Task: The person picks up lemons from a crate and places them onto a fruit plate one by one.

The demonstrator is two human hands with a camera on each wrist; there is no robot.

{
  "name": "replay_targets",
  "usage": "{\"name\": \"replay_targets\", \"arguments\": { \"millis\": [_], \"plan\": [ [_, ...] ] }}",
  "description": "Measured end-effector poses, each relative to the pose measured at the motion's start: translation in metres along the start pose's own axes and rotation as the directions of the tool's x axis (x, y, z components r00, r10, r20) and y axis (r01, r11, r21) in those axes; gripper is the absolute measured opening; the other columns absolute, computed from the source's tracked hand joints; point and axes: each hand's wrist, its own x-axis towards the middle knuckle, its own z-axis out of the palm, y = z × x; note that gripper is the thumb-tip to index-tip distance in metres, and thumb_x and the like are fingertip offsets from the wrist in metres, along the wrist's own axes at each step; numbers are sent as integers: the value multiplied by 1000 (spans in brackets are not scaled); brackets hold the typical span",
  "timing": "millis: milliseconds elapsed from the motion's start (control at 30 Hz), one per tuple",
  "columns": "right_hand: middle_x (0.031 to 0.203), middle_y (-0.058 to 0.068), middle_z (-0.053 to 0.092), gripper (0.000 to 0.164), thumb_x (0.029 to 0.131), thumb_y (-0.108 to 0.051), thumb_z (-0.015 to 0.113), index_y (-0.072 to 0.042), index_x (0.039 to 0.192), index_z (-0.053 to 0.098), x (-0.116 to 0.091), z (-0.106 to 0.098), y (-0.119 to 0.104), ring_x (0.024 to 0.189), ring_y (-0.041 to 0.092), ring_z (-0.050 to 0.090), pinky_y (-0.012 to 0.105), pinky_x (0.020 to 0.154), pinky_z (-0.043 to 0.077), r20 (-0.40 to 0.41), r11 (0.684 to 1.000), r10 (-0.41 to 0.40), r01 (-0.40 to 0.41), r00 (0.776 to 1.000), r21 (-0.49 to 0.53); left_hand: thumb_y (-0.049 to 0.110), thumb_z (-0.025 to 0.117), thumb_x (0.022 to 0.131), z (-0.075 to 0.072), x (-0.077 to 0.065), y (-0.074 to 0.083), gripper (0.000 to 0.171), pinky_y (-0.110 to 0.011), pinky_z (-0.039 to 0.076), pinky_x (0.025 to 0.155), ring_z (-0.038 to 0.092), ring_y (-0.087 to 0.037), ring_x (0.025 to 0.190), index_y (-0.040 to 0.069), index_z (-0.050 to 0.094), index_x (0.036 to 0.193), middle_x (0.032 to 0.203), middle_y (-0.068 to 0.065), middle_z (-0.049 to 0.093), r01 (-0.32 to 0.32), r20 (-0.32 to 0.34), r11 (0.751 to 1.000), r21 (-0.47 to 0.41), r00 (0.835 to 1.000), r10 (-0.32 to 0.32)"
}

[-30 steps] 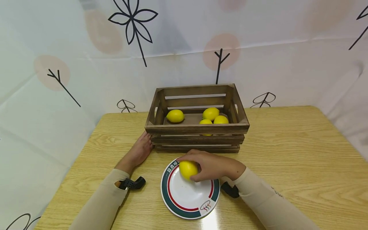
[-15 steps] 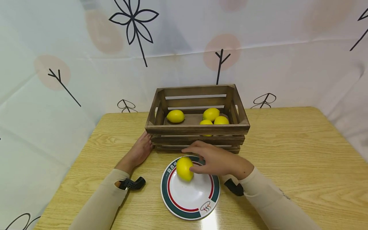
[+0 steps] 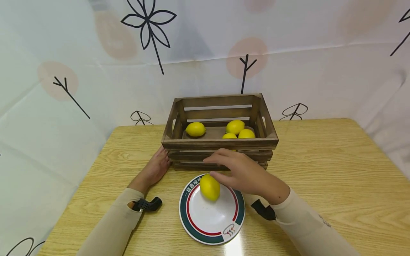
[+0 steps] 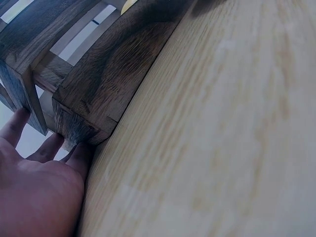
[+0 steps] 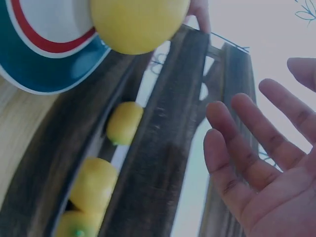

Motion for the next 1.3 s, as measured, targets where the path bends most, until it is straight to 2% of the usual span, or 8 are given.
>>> {"name": "replay_targets", "arguments": {
  "millis": [200,433,533,700,800,1000,1167,1300],
  "plan": [
    [125,-8,64,33,93,-27,71,-24,126,67,-3,-8,-7,109,12,65,34,85,58,-42,999,-30,28,999,-41,32,34,109,0,-1,0,70,-48,1,126,-2,-30,156,12,-8,161,169,-14,-4,-16,18,1000,-6,1000,16],
    [124,-6,64,36,92,-24,73,-22,127,67,-7,-17,-10,113,15,62,39,89,57,-91,989,-76,63,993,-134,25,30,108,1,1,-2,69,-49,-1,126,-10,-32,155,8,-13,159,167,-17,-14,20,-24,1000,-13,1000,-21],
    [125,-4,64,37,90,-25,74,-21,126,67,-6,-24,-10,114,16,61,42,92,55,-98,982,-86,67,991,-179,25,30,108,1,3,-3,69,-49,-1,126,-9,-33,155,7,-13,159,167,-17,-14,9,-14,1000,-21,1000,-9],
    [122,-2,65,35,89,-25,75,-18,122,69,2,-37,-11,111,17,61,42,90,55,-105,958,-179,150,978,-243,24,30,109,1,4,-2,67,-49,0,126,-7,-32,155,8,-10,160,168,-15,-12,4,-15,1000,-26,1000,-5],
    [121,-1,66,34,88,-25,76,-17,120,70,7,-43,-12,111,17,61,40,89,55,-95,944,-221,188,971,-270,24,30,109,1,3,-1,67,-49,1,126,-6,-31,155,10,-9,160,168,-14,-11,8,-19,1000,-21,1000,-8],
    [119,-1,67,32,90,-29,75,-15,119,72,15,-50,-16,111,20,61,44,92,54,-53,928,-243,216,969,-304,24,31,109,1,1,1,65,-49,3,126,-2,-31,156,11,-6,161,169,-14,-5,0,-20,1000,-9,1000,0],
    [119,2,67,33,94,-34,70,-16,120,72,23,-57,-21,110,23,62,46,92,54,-15,914,-250,231,968,-333,26,32,109,-1,0,1,66,-49,3,126,-4,-31,156,11,-6,161,168,-14,-8,15,-35,1000,-5,999,-15],
    [115,3,68,30,91,-30,73,-17,118,72,32,-61,-26,108,25,63,46,91,54,16,892,-271,258,962,-370,26,33,109,-2,0,0,67,-48,3,126,-5,-31,156,10,-7,161,168,-14,-10,18,-33,1000,-2,999,-18]
  ]
}}
